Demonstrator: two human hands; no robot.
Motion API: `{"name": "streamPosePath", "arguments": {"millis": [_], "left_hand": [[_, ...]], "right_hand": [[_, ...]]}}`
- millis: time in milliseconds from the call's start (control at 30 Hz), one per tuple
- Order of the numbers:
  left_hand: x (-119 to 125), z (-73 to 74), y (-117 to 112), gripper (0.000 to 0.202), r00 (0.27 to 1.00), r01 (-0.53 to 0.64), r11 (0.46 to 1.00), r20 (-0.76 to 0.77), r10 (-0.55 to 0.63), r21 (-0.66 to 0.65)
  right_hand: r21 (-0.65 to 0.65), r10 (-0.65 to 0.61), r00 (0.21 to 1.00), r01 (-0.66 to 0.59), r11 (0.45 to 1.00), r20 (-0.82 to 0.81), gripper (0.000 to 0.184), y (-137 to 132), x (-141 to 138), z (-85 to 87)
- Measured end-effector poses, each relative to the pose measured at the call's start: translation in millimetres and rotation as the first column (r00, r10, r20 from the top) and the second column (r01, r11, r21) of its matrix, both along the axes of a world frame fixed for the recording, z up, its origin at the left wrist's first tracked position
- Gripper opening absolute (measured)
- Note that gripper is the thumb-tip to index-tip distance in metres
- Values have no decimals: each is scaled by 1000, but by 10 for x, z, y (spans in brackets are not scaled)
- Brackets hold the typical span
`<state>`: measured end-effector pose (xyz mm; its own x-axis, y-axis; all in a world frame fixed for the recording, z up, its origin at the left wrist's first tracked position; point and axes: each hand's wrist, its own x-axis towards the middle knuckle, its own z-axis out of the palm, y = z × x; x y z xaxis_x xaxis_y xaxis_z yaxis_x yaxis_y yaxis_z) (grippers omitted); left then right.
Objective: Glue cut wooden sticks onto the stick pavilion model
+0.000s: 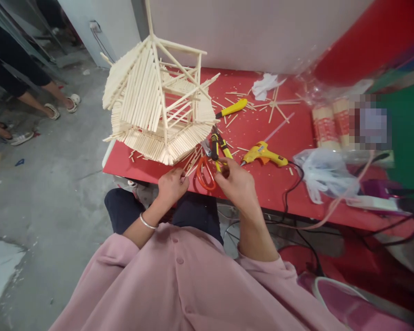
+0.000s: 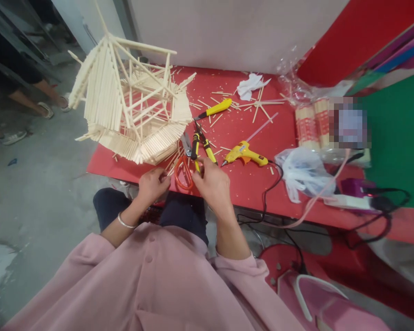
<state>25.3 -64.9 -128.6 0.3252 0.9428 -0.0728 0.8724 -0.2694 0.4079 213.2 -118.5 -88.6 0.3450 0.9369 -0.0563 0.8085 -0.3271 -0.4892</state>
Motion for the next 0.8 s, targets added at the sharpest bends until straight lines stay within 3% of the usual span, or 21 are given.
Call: {"name": "streamPosePath", "arguments": {"millis": [133,367,633,800], "left_hand": [[4,-37,-5,14,1000,-4,1000,9,4,12],[7,-95,-30,16,1000,-8,999,13,8,48],[10,-102,-20,16,1000,8,998,3,-8,61],[18,-60,-34,14,1000,-11,1000,-12,11,28]], "right_hand": [[10,-38,998,38,999,59,51,275,59,10],[-16,1,995,0,1000,104,55,768,65,-146],[-45,-138,979,146,988,150,54,1043,-20,-204],[139,-93,988,76,987,120,52,936,2,-20]]}}
